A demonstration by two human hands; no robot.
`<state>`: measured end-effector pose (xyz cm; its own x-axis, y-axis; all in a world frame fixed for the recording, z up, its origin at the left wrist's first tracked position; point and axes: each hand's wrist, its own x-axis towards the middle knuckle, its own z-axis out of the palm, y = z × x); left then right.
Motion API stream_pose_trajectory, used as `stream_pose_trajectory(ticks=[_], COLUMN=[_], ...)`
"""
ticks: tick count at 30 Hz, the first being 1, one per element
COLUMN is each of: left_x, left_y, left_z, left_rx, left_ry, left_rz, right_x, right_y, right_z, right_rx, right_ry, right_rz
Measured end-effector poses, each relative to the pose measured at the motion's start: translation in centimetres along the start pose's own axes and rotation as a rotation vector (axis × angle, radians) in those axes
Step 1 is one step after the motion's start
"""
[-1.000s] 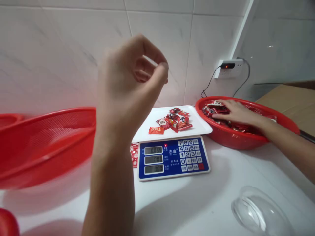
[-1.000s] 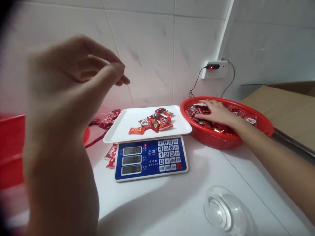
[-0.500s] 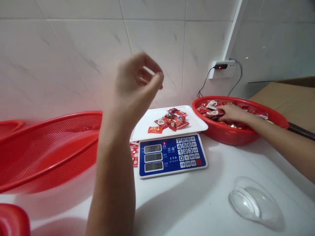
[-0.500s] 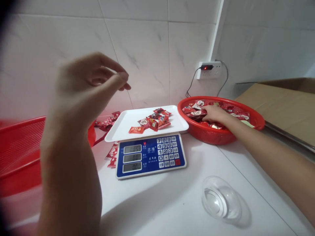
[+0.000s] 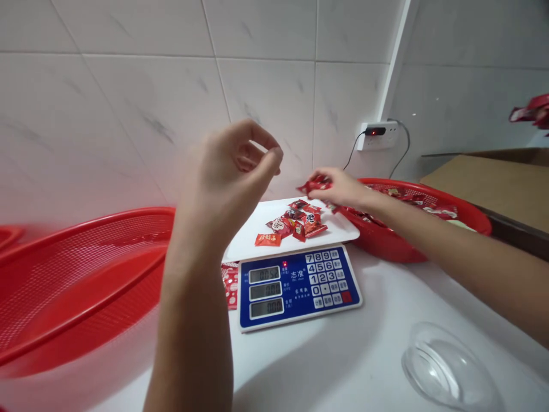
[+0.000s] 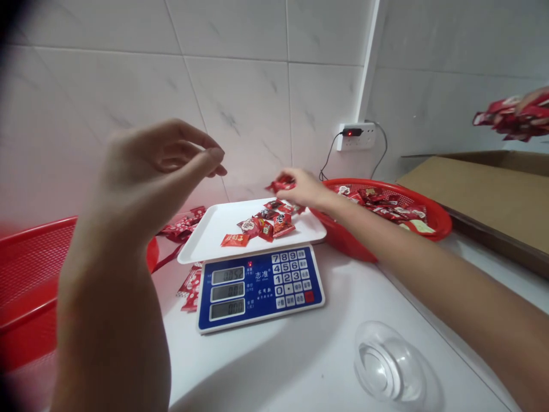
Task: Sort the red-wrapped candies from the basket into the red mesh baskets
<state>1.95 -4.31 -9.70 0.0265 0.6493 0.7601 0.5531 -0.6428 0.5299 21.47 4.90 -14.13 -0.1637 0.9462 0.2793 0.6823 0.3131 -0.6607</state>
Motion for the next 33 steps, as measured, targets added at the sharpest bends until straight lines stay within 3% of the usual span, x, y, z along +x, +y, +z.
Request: stream_pose_trajectory(ticks=[3, 5, 8, 10, 13, 16, 20, 26, 29, 33], left_x=[-0.2, -0.3, -0.4, -0.4, -0.3, -0.1, -0.1, -0.3, -0.2, 0.1], left_y=[0.2, 0.3, 0.4, 0.3, 0.2, 0.2, 0.3, 0.5, 0.0, -1.6], left_z=[-0.4, -0.6, -0.7, -0.7, -0.6, -0.6, -0.5, -1.1, -0.8, 1.1], left_rx=[0.001, 0.008, 0.025, 0.035, 0.051, 0.055, 0.044, 0.098, 0.143, 0.222], left_ry=[0.003, 0.004, 0.002, 0.000, 0.000, -0.005, -0.012, -0.040, -0.185, -0.649], left_rz=[0.016, 0.030, 0.039, 0.058, 0.067, 0.064, 0.085, 0.052, -0.051, -0.198], right_x=[1.0, 1.4, 1.4, 1.0, 0.2, -0.1, -0.2, -0.7, -1.1, -1.2], right_y=[-0.7, -0.9, -1.1, -1.1, -0.9, -0.4, 0.3, 0.4, 0.2, 0.1], right_z=[3.2, 4.0, 3.5, 2.7, 1.4, 0.5, 0.5, 1.7, 2.0, 2.1], right_rx=[0.040, 0.014, -0.013, 0.035, 0.267, 0.579, 0.789, 0.843, 0.826, 0.782], right_ry=[-0.141, -0.178, -0.157, -0.056, 0.150, 0.263, 0.247, 0.169, 0.158, 0.088], right_rz=[-0.177, -0.231, -0.161, -0.119, -0.080, 0.045, 0.161, 0.243, 0.242, 0.304])
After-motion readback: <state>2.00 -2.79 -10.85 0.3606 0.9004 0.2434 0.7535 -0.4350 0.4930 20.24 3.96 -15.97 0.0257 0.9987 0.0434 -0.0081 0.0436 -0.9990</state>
